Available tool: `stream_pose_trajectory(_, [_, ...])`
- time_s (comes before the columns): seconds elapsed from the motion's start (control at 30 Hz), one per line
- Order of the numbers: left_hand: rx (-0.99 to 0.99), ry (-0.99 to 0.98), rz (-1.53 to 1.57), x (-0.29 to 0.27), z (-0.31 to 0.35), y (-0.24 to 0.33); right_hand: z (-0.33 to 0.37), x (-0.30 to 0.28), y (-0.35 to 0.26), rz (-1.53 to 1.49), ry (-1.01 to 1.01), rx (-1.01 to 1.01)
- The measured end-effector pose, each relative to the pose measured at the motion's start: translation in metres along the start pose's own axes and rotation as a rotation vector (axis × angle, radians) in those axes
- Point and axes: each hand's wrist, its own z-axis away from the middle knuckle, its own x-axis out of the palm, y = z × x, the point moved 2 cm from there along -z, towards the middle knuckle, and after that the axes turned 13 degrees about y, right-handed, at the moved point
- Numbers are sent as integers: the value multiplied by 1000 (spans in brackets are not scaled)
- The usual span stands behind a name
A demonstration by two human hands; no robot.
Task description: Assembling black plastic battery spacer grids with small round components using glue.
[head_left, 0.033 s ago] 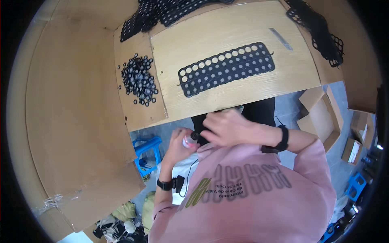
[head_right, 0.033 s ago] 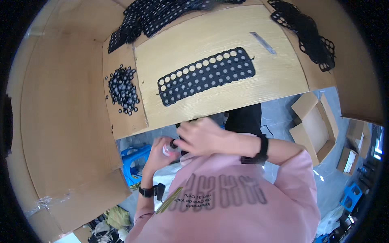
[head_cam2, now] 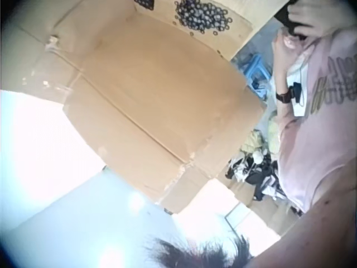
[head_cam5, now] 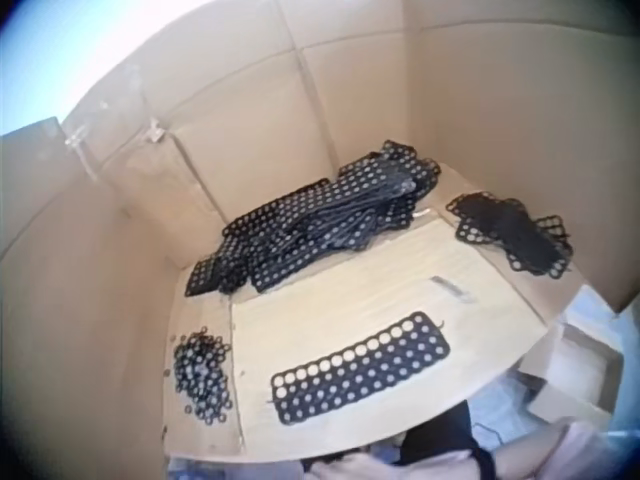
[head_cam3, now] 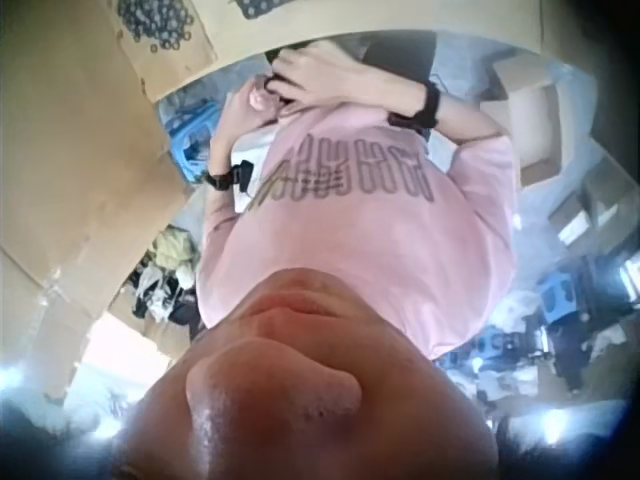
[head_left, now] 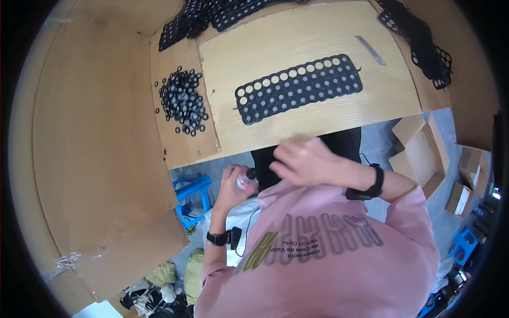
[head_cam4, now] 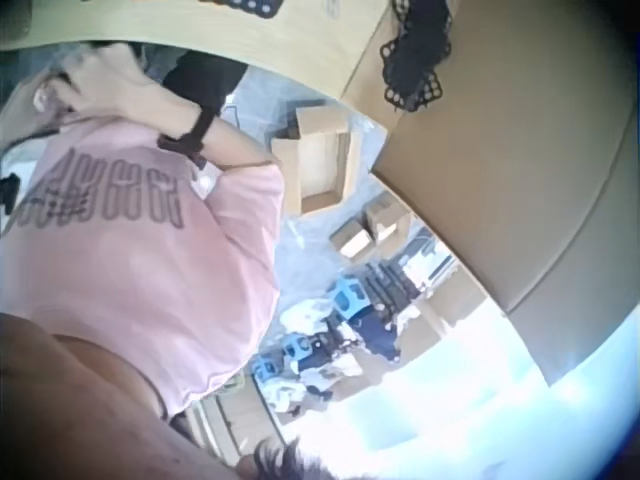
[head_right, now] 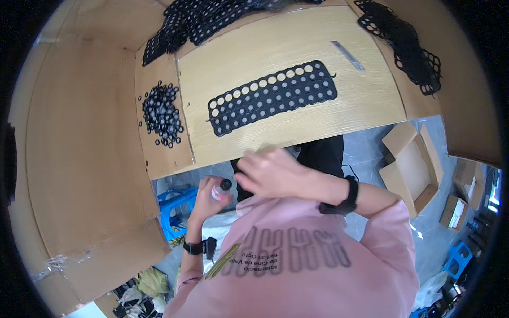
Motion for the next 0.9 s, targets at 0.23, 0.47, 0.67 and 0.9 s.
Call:
stream_pose_trajectory(0.23, [-173,315,-298,60,57,-148,10,-80,59,284,328,272])
stream_pose_trajectory(0.47, [-551,531,-67,142,78,-274,45,-120,81,485,498,497])
stream_pose_trajectory(0.67, [-750,614,-56,196,70,-308,93,-137,73,664,464,635])
stream_pose_trajectory(0.9, [-610,709,-311,304,90,-406,181,-174,50,868,316,864])
